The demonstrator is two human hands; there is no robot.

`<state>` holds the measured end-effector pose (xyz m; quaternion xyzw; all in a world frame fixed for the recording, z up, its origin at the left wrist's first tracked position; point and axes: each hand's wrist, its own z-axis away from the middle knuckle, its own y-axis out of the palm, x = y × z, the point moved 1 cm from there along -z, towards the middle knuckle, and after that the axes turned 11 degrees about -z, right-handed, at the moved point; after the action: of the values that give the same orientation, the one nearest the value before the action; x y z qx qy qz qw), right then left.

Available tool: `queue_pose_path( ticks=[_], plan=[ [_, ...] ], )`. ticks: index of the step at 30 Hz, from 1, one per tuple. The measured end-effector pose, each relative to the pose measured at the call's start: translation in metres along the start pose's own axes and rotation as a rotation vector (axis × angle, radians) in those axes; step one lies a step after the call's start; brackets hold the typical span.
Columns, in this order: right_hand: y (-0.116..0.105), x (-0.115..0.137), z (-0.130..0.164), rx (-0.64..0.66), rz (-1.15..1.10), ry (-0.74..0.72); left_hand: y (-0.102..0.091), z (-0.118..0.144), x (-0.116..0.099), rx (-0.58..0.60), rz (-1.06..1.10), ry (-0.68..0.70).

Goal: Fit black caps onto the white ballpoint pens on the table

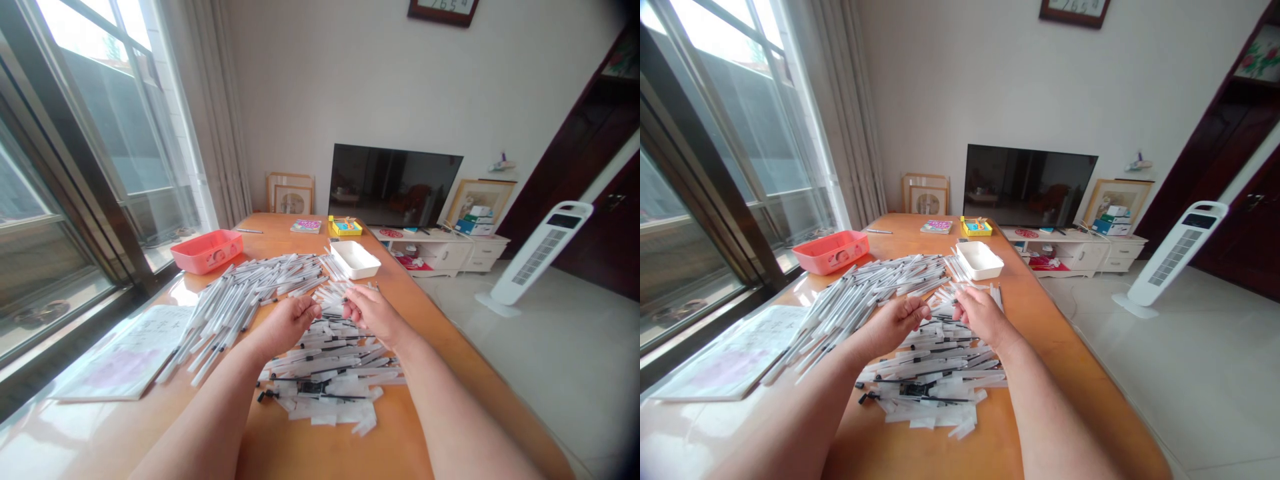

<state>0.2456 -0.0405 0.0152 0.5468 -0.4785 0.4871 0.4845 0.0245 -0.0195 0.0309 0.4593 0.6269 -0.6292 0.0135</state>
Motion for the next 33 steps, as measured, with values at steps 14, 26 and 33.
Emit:
queue_pose_path(
  ticks=[14,26,33],
  plan=[
    [0.0004,-0.0064,-0.0013,-0.011,0.109,-0.029,0.0019,0.0007,0.0059,-0.023,-0.005,0.022],
    [-0.0005,-0.0072,0.0002,-0.003,0.088,-0.003,0.0022,0.0011,0.0074,-0.023,-0.015,0.026],
    [-0.0018,-0.0055,0.0012,0.033,0.111,0.028,0.0046,0.0002,0.0100,-0.006,-0.033,0.015]
  ],
)
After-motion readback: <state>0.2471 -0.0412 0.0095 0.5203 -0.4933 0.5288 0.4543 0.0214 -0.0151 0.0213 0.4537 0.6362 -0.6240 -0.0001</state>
